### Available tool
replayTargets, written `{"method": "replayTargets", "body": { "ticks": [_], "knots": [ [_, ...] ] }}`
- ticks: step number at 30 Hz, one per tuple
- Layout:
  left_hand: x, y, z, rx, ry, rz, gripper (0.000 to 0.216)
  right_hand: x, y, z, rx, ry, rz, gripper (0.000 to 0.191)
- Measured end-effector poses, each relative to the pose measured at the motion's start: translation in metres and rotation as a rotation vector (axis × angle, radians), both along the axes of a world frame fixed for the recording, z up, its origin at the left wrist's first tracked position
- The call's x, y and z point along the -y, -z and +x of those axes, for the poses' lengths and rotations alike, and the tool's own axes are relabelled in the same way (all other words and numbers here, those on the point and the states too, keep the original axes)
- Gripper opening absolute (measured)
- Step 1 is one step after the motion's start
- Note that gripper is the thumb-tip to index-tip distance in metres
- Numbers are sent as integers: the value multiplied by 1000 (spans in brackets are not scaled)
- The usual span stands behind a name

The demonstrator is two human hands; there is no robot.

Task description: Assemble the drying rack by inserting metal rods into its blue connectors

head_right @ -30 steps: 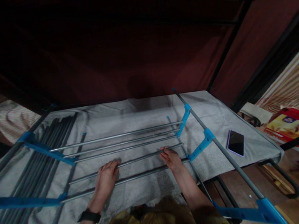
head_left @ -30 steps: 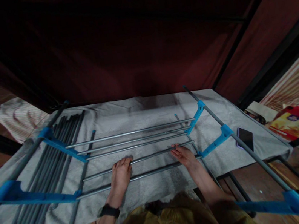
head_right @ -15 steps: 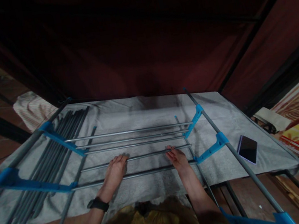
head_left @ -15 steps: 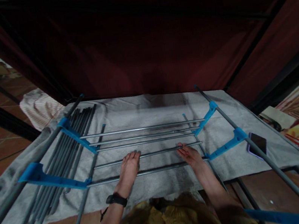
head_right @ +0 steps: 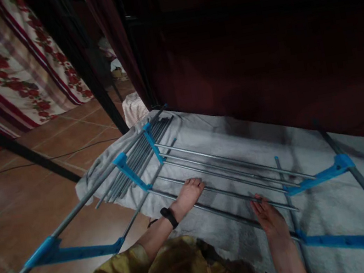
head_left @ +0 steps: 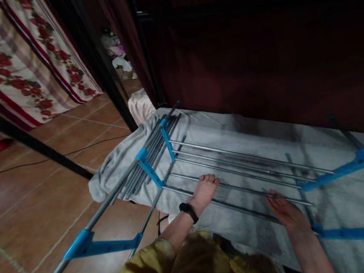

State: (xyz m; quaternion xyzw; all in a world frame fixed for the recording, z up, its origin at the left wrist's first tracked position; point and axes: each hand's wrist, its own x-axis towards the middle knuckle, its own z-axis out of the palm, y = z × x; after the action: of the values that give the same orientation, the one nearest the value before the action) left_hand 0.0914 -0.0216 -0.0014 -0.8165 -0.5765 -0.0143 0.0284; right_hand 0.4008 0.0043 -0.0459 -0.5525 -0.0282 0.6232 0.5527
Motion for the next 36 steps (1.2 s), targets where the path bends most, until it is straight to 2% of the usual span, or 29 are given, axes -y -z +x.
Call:
{"method": "replayTargets", "body": {
  "ticks": [6, 13, 20, 28, 36],
  "knots": [
    [0, 3, 2, 11, -16, 14, 17, -1, 1, 4, 21, -41, -1, 17],
    [-1, 4, 1, 27, -30, 10, 19, -1, -1, 2, -15, -4, -19, 22],
    [-1, 5, 0, 45, -48, 5, 20, -3, 5, 3, -2, -62, 12, 16],
    [-2, 11, -1, 73, -71, 5, 22, 0, -2, -1, 21, -44, 13, 17],
    [-2, 2, 1, 43, -42, -23, 19, -1, 3, 1, 7, -62, 16, 14]
  ]
}}
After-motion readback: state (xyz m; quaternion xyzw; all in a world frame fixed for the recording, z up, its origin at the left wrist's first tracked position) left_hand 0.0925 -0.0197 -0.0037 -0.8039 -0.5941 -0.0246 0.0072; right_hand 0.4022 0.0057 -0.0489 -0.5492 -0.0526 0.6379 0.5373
